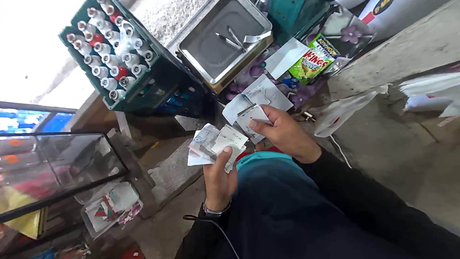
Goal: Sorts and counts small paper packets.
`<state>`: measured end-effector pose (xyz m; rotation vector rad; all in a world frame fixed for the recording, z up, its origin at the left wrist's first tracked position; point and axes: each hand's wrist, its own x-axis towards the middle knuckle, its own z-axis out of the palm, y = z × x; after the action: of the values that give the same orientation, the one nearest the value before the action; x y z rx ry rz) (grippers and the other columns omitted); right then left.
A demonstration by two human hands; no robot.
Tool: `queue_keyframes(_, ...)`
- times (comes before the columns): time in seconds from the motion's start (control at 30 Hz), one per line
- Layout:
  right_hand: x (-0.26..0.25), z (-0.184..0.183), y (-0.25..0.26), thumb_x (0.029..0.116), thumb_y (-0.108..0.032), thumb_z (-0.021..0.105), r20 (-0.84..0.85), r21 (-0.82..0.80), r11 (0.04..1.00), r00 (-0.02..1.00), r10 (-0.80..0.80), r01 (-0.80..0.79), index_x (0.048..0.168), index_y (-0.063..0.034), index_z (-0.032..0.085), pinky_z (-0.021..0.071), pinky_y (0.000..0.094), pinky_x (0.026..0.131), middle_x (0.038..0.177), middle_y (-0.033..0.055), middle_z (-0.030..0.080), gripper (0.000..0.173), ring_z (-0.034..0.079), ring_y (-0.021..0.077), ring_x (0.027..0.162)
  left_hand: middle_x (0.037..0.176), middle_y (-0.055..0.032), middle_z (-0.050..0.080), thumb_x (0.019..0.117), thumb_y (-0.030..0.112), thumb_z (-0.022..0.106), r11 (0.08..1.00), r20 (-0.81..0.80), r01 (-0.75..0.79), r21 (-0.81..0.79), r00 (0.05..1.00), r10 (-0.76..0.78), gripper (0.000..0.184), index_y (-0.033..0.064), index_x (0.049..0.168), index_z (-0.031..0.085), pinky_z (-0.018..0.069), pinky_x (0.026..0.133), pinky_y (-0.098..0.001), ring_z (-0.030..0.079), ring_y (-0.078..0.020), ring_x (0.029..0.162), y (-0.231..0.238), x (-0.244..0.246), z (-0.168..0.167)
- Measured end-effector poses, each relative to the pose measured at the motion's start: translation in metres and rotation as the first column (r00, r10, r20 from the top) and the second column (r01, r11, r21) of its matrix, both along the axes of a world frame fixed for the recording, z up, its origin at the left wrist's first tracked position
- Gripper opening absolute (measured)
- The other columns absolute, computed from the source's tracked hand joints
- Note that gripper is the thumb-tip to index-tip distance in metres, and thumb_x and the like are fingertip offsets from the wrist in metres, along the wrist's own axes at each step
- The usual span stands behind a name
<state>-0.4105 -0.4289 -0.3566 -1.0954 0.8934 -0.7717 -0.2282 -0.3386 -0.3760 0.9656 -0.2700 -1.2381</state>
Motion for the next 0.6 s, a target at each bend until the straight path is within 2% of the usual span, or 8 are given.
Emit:
queue_keyframes(0.13, -0.006, 0.007, 0.001, 0.1058, -0.017, 0.058, 0.052, -0.017, 0.998, 0.997, -0.054, 0.055, 0.136, -0.0107, 0.059, 0.0648, 0.0361, 0.061, 0.108, 0.0108, 0.072, 0.031, 0.074, 0.0228, 0.082, 0.118, -0.0222, 0.066, 0.0881, -0.006, 0.069, 1.0, 0.064, -0.013, -0.008, 0.998, 0.013, 0.046, -0.0042, 0.131, 0.051, 0.0568, 0.097, -0.0519, 0.069, -0.0305, 0.107, -0.004, 0.001, -0.001)
queue_keyframes(0.17, -0.007, 0.008, 0.001, 0.1059, -0.018, 0.058, 0.066, -0.021, 0.997, 0.996, -0.067, 0.069, 0.136, -0.0119, 0.059, 0.0647, 0.0356, 0.065, 0.109, 0.0095, 0.072, 0.031, 0.074, 0.0219, 0.085, 0.117, -0.0224, 0.066, 0.0881, -0.006, 0.069, 1.0, 0.07, -0.019, -0.005, 0.997, 0.019, 0.046, -0.0045, 0.13, 0.052, 0.0569, 0.097, -0.052, 0.069, -0.0306, 0.106, -0.004, 0.001, -0.001)
queue_keyframes(0.23, -0.009, 0.013, -0.001, 0.1057, -0.018, 0.058, 0.129, 0.002, 0.996, 0.988, -0.09, 0.09, 0.134, -0.0114, 0.059, 0.0647, 0.0365, 0.064, 0.108, 0.0106, 0.072, 0.029, 0.074, 0.0233, 0.085, 0.117, -0.0226, 0.066, 0.0886, -0.006, 0.069, 1.0, 0.076, -0.028, 0.002, 0.997, 0.027, 0.046, -0.004, 0.131, 0.052, 0.0567, 0.097, -0.0515, 0.069, -0.0306, 0.107, -0.005, 0.002, -0.001)
queue_keyframes(0.33, -0.009, 0.019, -0.004, 0.1048, -0.015, 0.058, 0.172, 0.006, 0.998, 0.984, -0.056, 0.056, 0.134, -0.0106, 0.06, 0.0647, 0.035, 0.071, 0.109, 0.01, 0.072, 0.029, 0.073, 0.0215, 0.089, 0.117, -0.0223, 0.066, 0.0887, -0.006, 0.07, 0.999, 0.098, -0.03, 0.013, 0.995, 0.029, 0.045, -0.0044, 0.13, 0.053, 0.057, 0.097, -0.0503, 0.069, -0.0298, 0.106, -0.004, 0.004, -0.001)
queue_keyframes(0.4, -0.005, 0.02, -0.005, 0.1047, -0.016, 0.059, 0.144, 0.001, 1.0, 0.99, -0.001, 0.001, 0.129, -0.0092, 0.061, 0.064, 0.0341, 0.061, 0.102, 0.0107, 0.072, 0.026, 0.073, 0.0211, 0.079, 0.115, -0.0221, 0.067, 0.0879, -0.006, 0.071, 0.999, 0.123, -0.037, 0.026, 0.992, 0.033, 0.044, -0.0053, 0.129, 0.054, 0.0578, 0.096, -0.0501, 0.07, -0.0293, 0.105, -0.003, 0.003, 0.0)
queue_keyframes(0.47, 0.005, 0.016, -0.008, 0.1035, -0.018, 0.062, 0.047, -0.015, 0.997, 0.996, 0.076, -0.075, 0.125, -0.0096, 0.065, 0.0593, 0.0319, 0.05, 0.092, 0.0098, 0.072, 0.023, 0.069, 0.0197, 0.065, 0.116, -0.022, 0.067, 0.0873, -0.007, 0.072, 0.999, 0.156, -0.031, 0.019, 0.987, 0.028, 0.046, -0.0054, 0.129, 0.054, 0.0577, 0.096, -0.0506, 0.07, -0.0295, 0.105, -0.004, 0.002, 0.002)
queue_keyframes(0.53, 0.015, 0.008, -0.01, 0.1026, -0.019, 0.064, -0.041, -0.01, 0.984, 0.984, 0.176, -0.176, 0.123, -0.0102, 0.066, 0.0601, 0.0329, 0.053, 0.092, 0.0078, 0.074, 0.023, 0.07, 0.0188, 0.066, 0.119, -0.021, 0.067, 0.0876, -0.006, 0.073, 1.0, 0.191, -0.006, 0.011, 0.982, 0.004, 0.05, -0.0029, 0.134, 0.054, 0.0566, 0.098, -0.0507, 0.068, -0.0292, 0.108, -0.003, 0.0, 0.004)
queue_keyframes(0.6, 0.021, 0.001, -0.012, 0.1021, -0.019, 0.065, -0.081, -0.034, 0.974, 0.972, 0.221, -0.224, 0.121, -0.0103, 0.066, 0.0624, 0.033, 0.06, 0.097, 0.0056, 0.073, 0.021, 0.071, 0.0165, 0.073, 0.123, -0.0214, 0.066, 0.0873, -0.003, 0.075, 1.0, 0.207, 0.008, 0.017, 0.978, -0.011, 0.055, -0.001, 0.138, 0.053, 0.0558, 0.098, -0.0528, 0.067, -0.0307, 0.111, -0.002, -0.001, 0.003)
